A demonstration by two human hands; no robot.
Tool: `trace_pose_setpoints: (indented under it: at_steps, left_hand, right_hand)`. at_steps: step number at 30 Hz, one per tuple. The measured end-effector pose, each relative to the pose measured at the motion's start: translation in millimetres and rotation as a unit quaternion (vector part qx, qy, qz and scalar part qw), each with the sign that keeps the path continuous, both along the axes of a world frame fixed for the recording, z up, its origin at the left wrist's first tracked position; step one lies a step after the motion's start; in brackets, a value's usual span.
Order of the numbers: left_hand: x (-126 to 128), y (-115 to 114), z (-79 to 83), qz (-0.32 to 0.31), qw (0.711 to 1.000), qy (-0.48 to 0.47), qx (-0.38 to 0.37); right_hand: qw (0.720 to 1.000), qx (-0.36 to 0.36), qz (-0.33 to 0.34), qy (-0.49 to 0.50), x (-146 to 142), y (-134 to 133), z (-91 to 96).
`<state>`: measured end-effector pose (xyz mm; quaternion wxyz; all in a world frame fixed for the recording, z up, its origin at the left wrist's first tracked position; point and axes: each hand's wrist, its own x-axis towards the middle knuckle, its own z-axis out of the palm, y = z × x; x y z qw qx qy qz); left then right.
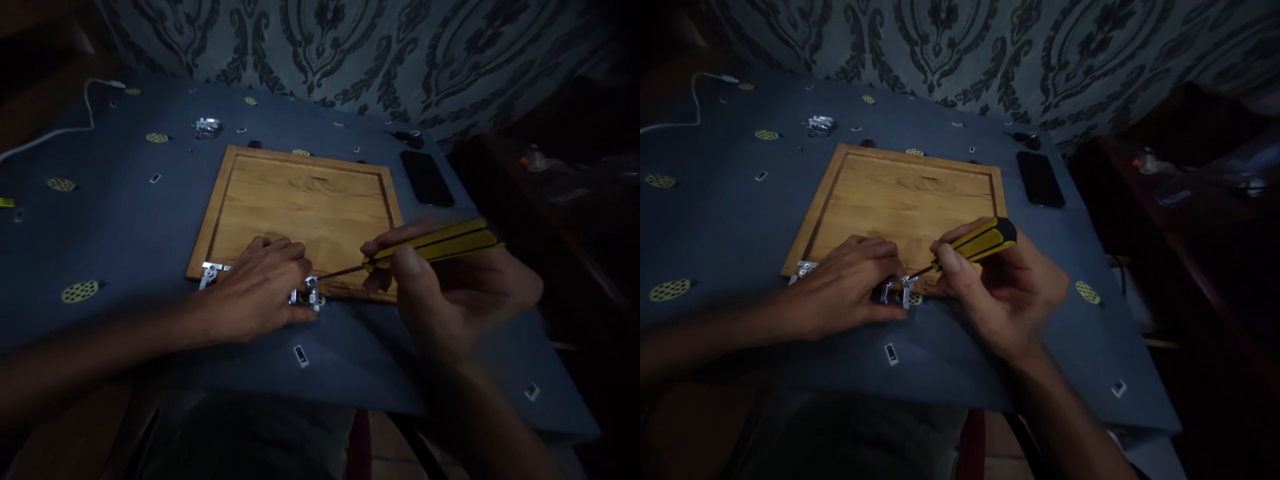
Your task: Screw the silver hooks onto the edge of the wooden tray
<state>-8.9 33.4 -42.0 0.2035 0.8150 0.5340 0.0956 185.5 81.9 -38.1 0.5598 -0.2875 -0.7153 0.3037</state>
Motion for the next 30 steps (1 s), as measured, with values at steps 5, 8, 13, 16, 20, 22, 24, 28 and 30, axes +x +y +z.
trace_pose_setpoints:
  at_steps: [5, 8, 13, 16, 20, 22, 24, 28, 30]
  left_hand:
    - [1, 0, 2.7, -0.002, 1.0, 0.004, -0.004]
    - [1, 0, 2.5, -0.001, 1.0, 0.004, -0.003]
    - [0, -1, 1.6, 0.0, 1.0, 0.004, 0.0]
    - [0, -1, 1.4, -0.001, 1.0, 0.004, 0.002]
    - [0, -1, 0.8, 0.001, 1.0, 0.003, 0.005]
    - [0, -1, 0.6, 0.001, 1.0, 0.003, 0.003]
    - [1, -1, 0.6, 0.0, 1.0, 0.003, 0.002]
    - [0, 0, 1.1, -0.001, 1.0, -0.001, 0.005]
    - [0, 0, 1.3, -0.001, 1.0, -0.002, 0.006]
  right_hand:
    - [0.997, -0.038, 0.021, -0.059, 2, -1, 2.3]
    - [0.996, -0.02, 0.042, -0.072, 4, 1, 0.8]
    - [0.996, -0.048, 0.023, -0.077, 3, -3, 2.1]
    - [0.996, -0.047, 0.026, -0.071, 2, -4, 3.1]
    - [0.995, -0.027, 0.045, -0.082, 4, 2, -0.9]
    - [0.995, 0.004, 0.053, -0.088, 6, 5, -3.5]
    - [0.994, 0.02, 0.055, -0.093, 6, 6, -4.6]
    - [0.994, 0.001, 0.044, -0.101, 6, 3, -1.4]
    - [0.992, 0.003, 0.055, -0.113, 7, 2, 1.3]
